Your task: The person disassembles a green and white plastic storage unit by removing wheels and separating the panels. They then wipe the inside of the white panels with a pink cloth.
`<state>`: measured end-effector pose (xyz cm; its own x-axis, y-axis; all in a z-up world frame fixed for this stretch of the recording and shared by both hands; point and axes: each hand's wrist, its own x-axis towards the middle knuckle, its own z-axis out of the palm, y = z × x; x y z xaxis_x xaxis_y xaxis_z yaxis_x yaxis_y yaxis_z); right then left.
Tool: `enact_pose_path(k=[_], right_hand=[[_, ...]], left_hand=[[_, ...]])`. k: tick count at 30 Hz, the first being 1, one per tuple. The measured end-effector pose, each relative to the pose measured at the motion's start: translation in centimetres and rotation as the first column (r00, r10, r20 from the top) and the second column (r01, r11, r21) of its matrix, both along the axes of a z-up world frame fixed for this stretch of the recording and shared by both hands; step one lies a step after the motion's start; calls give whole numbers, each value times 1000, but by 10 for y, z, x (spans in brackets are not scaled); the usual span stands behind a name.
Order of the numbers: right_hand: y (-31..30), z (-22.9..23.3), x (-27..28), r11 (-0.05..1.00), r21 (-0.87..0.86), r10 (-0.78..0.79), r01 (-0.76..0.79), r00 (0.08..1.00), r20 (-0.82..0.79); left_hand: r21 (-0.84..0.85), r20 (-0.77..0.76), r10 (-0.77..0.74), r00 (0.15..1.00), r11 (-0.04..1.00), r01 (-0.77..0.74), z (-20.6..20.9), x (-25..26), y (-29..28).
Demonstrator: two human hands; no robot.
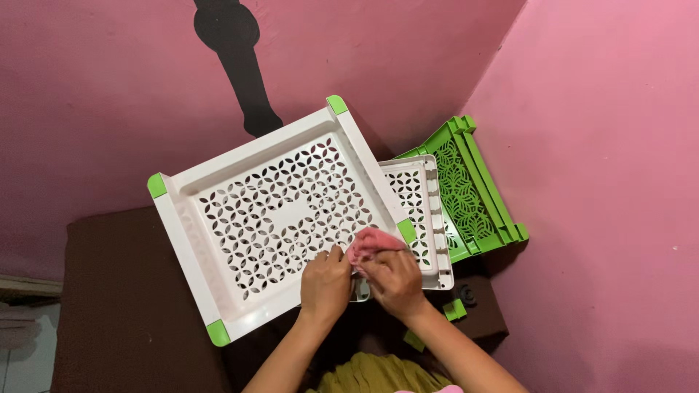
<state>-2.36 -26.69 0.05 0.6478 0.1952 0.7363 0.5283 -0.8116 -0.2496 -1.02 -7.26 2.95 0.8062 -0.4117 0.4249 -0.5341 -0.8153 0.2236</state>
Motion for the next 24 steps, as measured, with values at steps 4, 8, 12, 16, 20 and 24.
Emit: enact_pose_path(k=[4, 8, 12, 16, 20, 24], right_hand=[[-3, 6, -1, 950, -121, -290, 289, 957, 6], [6, -4, -7, 991, -30, -133, 134, 991, 8], [-11, -22, 1, 952, -214, -222, 219, 975, 9], [-80, -20, 19, 871, 73, -435, 486, 831, -346], [-74, -9, 7, 865, 308, -342, 396, 915, -214], [1, -7, -12, 999, -19, 37, -36, 996, 77]], left_hand=[[91, -65, 23, 998, 996, -17, 5, 0, 0], [98, 1, 20, 1000, 995, -20, 7, 2, -4], [72, -51, 7, 999, 997, -3, 11, 2, 5], [24, -63, 21, 998, 1000, -19, 16, 1, 6], [-1, -143, 3, 990, 1000, -4, 15, 2, 3], [-5, -91, -12, 996, 1000, 12, 14, 5, -3]])
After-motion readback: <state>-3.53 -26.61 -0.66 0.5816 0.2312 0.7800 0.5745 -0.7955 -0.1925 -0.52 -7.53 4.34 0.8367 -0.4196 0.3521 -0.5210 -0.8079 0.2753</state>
